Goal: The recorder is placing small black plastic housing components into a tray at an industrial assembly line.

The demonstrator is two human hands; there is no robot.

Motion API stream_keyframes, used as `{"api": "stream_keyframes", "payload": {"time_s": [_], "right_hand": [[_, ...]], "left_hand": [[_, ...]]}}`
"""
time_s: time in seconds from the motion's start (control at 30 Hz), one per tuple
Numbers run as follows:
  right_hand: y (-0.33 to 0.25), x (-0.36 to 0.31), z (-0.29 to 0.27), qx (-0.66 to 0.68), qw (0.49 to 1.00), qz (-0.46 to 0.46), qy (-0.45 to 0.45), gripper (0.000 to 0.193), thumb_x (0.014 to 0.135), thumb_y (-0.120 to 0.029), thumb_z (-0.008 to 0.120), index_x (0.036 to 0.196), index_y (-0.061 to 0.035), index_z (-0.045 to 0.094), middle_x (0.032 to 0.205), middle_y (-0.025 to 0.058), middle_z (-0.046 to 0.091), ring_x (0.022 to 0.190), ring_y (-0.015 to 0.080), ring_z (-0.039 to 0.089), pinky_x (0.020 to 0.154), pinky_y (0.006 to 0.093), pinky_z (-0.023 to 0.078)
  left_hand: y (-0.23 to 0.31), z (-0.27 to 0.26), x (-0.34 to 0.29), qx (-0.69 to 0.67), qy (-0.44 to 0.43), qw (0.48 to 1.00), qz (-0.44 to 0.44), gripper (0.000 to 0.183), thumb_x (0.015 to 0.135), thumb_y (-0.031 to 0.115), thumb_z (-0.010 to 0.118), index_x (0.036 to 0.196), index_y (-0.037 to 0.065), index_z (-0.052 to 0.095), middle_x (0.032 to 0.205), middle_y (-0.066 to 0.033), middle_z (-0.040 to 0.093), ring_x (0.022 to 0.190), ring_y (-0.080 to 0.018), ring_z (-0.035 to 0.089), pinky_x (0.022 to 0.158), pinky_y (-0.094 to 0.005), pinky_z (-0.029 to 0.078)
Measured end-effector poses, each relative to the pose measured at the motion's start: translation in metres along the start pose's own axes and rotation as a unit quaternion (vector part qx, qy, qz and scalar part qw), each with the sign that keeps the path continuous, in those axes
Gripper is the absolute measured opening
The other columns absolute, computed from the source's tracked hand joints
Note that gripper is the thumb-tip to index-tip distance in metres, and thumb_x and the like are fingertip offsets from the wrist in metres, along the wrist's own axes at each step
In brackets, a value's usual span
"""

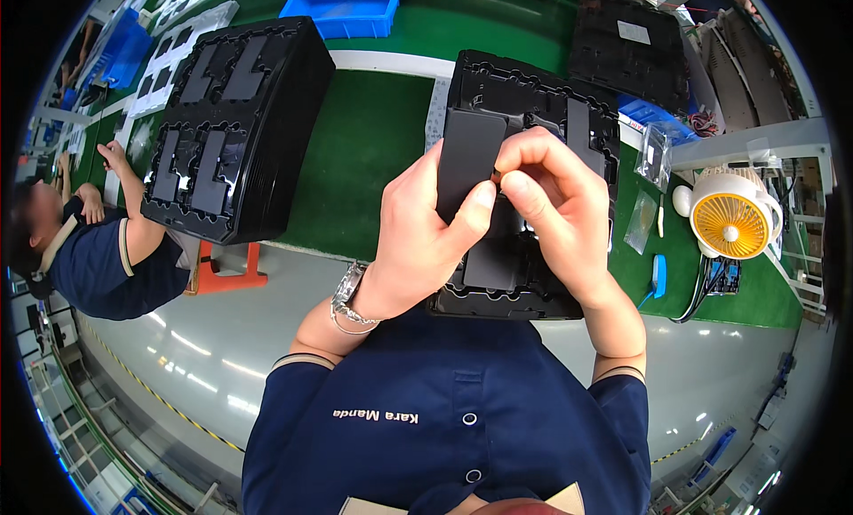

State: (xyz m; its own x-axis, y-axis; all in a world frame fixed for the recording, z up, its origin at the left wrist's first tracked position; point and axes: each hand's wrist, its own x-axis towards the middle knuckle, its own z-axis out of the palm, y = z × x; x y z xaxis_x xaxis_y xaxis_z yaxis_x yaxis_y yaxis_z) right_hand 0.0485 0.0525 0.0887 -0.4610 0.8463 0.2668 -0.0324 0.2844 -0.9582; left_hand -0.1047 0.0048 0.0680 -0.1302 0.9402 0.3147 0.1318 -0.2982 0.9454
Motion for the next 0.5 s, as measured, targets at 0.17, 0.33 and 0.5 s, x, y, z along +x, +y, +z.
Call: {"api": "stream_keyframes", "payload": {"time_s": [0.17,0.33,0.5], "right_hand": [[0.0018,-0.0003,-0.0013,0.021,1.000,0.016,0.000,0.011,0.093,-0.008,0.062,0.094,0.0024,0.059,0.088,0.0037,0.060,0.081,0.0101,0.057,0.075,0.0252,0.047],[0.0026,-0.0006,-0.0026,-0.053,0.998,-0.014,0.015,0.010,0.091,-0.007,0.064,0.090,0.0020,0.059,0.083,0.0047,0.060,0.078,0.0123,0.058,0.072,0.0266,0.047],[0.0046,0.0001,-0.0019,-0.057,0.998,-0.016,0.028,0.010,0.090,-0.007,0.064,0.088,0.0015,0.059,0.081,0.0055,0.060,0.076,0.0141,0.058,0.071,0.0277,0.047]], "left_hand": [[-0.0012,0.0021,-0.0007,-0.030,-0.012,0.999,-0.012,0.024,0.087,0.011,0.063,0.107,-0.001,0.059,0.086,-0.0075,0.063,0.074,-0.0144,0.059,0.067,-0.0299,0.050],[-0.0032,0.0051,-0.0002,-0.022,-0.011,1.000,-0.004,0.024,0.087,0.011,0.062,0.107,-0.001,0.059,0.085,-0.0088,0.063,0.073,-0.0165,0.060,0.067,-0.0308,0.050],[-0.0046,0.0051,0.0015,0.026,-0.011,1.000,0.012,0.024,0.087,0.011,0.062,0.108,-0.001,0.058,0.086,-0.0110,0.063,0.072,-0.0201,0.061,0.068,-0.0324,0.050]]}}
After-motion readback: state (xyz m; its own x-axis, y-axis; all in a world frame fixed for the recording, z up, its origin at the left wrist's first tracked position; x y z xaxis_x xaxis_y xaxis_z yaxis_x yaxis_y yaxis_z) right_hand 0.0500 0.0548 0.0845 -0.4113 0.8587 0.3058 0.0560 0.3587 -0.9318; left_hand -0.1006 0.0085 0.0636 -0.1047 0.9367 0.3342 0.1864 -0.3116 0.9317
